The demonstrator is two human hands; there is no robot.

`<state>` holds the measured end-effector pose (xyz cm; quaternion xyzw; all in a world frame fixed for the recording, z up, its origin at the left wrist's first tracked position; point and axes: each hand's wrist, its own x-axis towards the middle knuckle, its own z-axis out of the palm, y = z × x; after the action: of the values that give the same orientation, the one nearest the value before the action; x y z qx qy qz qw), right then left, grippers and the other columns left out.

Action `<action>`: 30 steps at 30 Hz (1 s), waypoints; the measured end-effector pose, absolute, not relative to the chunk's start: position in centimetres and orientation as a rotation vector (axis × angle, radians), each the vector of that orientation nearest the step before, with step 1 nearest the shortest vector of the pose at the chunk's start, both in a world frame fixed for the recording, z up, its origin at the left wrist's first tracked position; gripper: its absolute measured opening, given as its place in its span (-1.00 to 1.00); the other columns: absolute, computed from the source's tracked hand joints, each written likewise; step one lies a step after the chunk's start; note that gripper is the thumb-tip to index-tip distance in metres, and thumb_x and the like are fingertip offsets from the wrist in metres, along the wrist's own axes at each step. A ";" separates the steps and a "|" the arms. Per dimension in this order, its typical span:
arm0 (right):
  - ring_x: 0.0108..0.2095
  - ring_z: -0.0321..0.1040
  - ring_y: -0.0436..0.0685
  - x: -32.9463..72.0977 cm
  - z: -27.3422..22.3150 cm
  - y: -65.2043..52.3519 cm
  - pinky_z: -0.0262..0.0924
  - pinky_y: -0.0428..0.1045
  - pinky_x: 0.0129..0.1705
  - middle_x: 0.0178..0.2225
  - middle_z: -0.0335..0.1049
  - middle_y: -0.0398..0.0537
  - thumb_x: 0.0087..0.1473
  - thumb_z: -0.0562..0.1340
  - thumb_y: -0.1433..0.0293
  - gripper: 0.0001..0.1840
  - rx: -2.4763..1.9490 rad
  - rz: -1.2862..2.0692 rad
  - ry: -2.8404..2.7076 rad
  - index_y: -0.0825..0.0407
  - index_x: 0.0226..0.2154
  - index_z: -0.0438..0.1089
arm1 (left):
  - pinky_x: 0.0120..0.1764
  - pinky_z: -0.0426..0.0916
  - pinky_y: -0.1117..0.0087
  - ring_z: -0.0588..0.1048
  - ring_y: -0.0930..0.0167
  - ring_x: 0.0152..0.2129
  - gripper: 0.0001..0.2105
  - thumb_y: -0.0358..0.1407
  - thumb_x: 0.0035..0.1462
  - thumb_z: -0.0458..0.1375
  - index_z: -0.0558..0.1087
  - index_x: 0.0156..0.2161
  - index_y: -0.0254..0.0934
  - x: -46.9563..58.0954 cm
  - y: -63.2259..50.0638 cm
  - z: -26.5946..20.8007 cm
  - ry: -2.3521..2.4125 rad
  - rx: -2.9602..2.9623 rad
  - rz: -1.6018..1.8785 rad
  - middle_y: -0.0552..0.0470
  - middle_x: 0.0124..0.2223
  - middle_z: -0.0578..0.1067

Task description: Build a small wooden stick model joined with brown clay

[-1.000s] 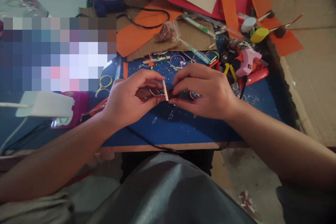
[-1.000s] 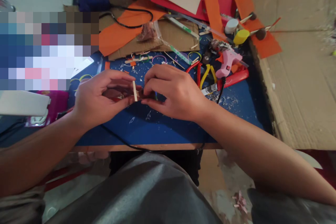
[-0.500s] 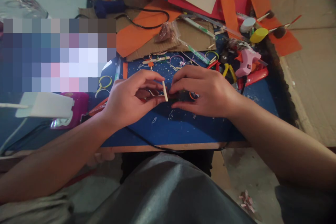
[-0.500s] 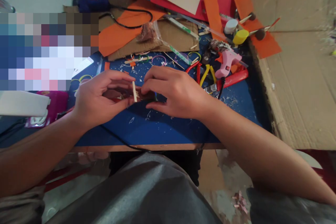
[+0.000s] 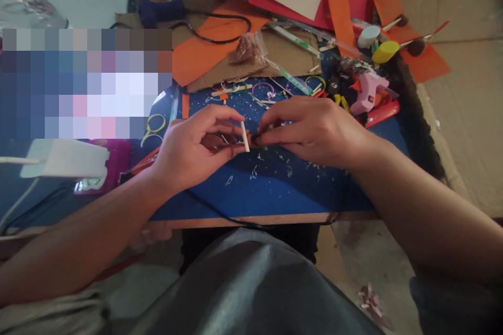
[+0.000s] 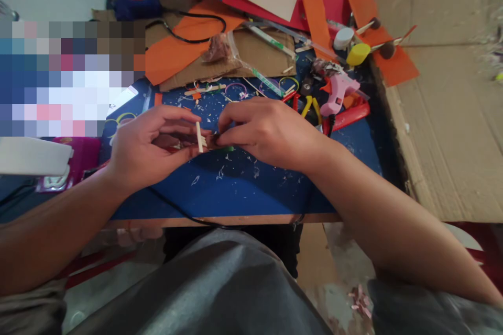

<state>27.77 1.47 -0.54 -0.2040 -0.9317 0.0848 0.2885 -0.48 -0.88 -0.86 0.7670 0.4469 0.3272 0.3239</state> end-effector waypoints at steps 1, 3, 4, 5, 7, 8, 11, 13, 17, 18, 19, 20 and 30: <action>-0.10 0.67 0.14 27.7 -0.5 1.4 0.52 0.07 -0.04 -0.02 0.73 -0.05 0.48 0.20 0.53 -0.63 -0.568 0.228 -2.497 -0.09 -0.06 0.72 | -0.30 0.73 0.45 0.82 0.26 -0.19 -0.64 -0.22 0.22 0.50 0.61 0.09 -0.13 -0.5 -0.9 -0.9 1.167 2.008 0.862 0.01 -0.11 0.80; -0.11 0.65 0.13 27.7 -0.4 1.3 0.51 0.08 -0.01 0.01 0.72 -0.06 0.50 0.19 0.50 -0.64 -0.616 0.255 -2.513 -0.12 -0.04 0.71 | -0.30 0.73 0.44 0.82 0.26 -0.20 -0.65 -0.20 0.23 0.50 0.62 0.08 -0.12 -0.5 -0.9 -0.9 1.161 2.000 0.865 0.02 -0.11 0.80; -0.10 0.65 0.14 27.7 -0.3 1.3 0.51 0.08 0.00 0.02 0.71 -0.05 0.50 0.20 0.48 -0.66 -0.631 0.282 -2.516 -0.12 -0.02 0.70 | -0.31 0.73 0.44 0.82 0.26 -0.20 -0.65 -0.17 0.23 0.50 0.62 0.08 -0.12 -0.5 -0.8 -0.9 1.165 2.000 0.862 0.01 -0.11 0.80; -0.08 0.65 0.15 27.8 -0.2 1.2 0.52 0.09 0.02 0.04 0.71 -0.04 0.49 0.21 0.47 -0.68 -0.641 0.315 -2.516 -0.11 0.01 0.69 | -0.32 0.73 0.43 0.82 0.25 -0.20 -0.64 -0.15 0.22 0.50 0.62 0.08 -0.12 -0.5 -0.8 -0.9 1.174 2.003 0.857 0.01 -0.10 0.80; -0.02 0.66 0.19 27.9 -0.1 1.3 0.53 0.10 0.04 0.07 0.70 -0.01 0.46 0.23 0.47 -0.67 -0.639 0.365 -2.506 -0.12 0.07 0.67 | -0.34 0.72 0.44 0.82 0.24 -0.20 -0.63 -0.14 0.22 0.51 0.62 0.08 -0.12 -0.5 -0.8 -0.9 1.187 2.011 0.848 0.00 -0.11 0.80; 0.00 0.66 0.19 27.9 -0.1 1.3 0.53 0.10 0.03 0.07 0.70 0.00 0.45 0.22 0.49 -0.64 -0.635 0.374 -2.497 -0.13 0.08 0.67 | -0.34 0.72 0.44 0.82 0.24 -0.19 -0.63 -0.15 0.22 0.50 0.63 0.09 -0.12 -0.5 -0.8 -0.9 1.185 2.012 0.848 0.00 -0.11 0.80; -0.03 0.67 0.16 28.1 -0.3 1.5 0.52 0.08 -0.01 0.04 0.72 -0.05 0.43 0.19 0.55 -0.57 -0.632 0.336 -2.481 -0.19 0.02 0.71 | -0.31 0.73 0.43 0.82 0.24 -0.17 -0.63 -0.17 0.22 0.50 0.62 0.10 -0.13 -0.5 -0.8 -0.9 1.169 2.011 0.847 -0.01 -0.10 0.80; -0.07 0.67 0.15 28.1 -0.6 1.6 0.50 0.08 -0.02 0.00 0.73 -0.08 0.41 0.18 0.58 -0.54 -0.634 0.310 -2.488 -0.21 -0.02 0.72 | -0.30 0.74 0.41 0.82 0.22 -0.17 -0.63 -0.15 0.23 0.50 0.62 0.09 -0.12 -0.6 -0.8 -0.9 1.174 2.014 0.837 -0.01 -0.10 0.80; -0.10 0.66 0.14 27.8 -0.8 1.6 0.50 0.08 -0.03 0.00 0.73 -0.08 0.43 0.16 0.57 -0.55 -0.674 0.281 -2.501 -0.18 -0.03 0.71 | -0.33 0.73 0.40 0.82 0.24 -0.22 -0.64 -0.13 0.24 0.50 0.61 0.09 -0.08 -0.6 -0.7 -1.0 1.168 2.022 0.844 0.01 -0.10 0.80; -0.11 0.66 0.14 27.7 -0.8 1.5 0.50 0.08 -0.03 0.00 0.72 -0.07 0.44 0.15 0.56 -0.55 -0.680 0.274 -2.498 -0.16 -0.03 0.71 | -0.34 0.72 0.41 0.82 0.25 -0.24 -0.64 -0.14 0.24 0.50 0.61 0.09 -0.08 -0.6 -0.7 -1.0 1.165 2.023 0.848 0.02 -0.11 0.80; -0.12 0.66 0.13 27.7 -0.8 1.5 0.51 0.08 -0.03 -0.01 0.72 -0.07 0.45 0.14 0.57 -0.55 -0.677 0.267 -2.496 -0.14 -0.03 0.70 | -0.36 0.71 0.42 0.82 0.26 -0.25 -0.65 -0.16 0.23 0.50 0.61 0.08 -0.09 -0.6 -0.7 -1.0 1.162 2.024 0.851 0.02 -0.12 0.80; -0.12 0.67 0.14 27.6 -0.7 1.4 0.51 0.08 -0.04 -0.01 0.72 -0.06 0.44 0.13 0.57 -0.56 -0.662 0.259 -2.494 -0.12 -0.02 0.69 | -0.36 0.71 0.44 0.82 0.27 -0.25 -0.65 -0.18 0.22 0.49 0.62 0.08 -0.09 -0.6 -0.7 -1.0 1.160 2.022 0.854 0.02 -0.12 0.80; -0.06 0.69 0.18 27.4 -0.6 1.2 0.56 0.10 0.00 -0.01 0.72 -0.01 0.46 0.25 0.44 -0.73 -0.630 0.389 -2.459 -0.09 -0.05 0.70 | -0.31 0.73 0.42 0.82 0.24 -0.17 -0.63 -0.15 0.24 0.48 0.62 0.10 -0.12 -0.5 -0.8 -0.8 1.188 2.027 0.823 0.00 -0.10 0.80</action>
<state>27.45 1.21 -0.56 -0.2355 -0.9184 0.1452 0.2830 -0.52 -0.81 -0.85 0.7713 0.4520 0.3130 0.3206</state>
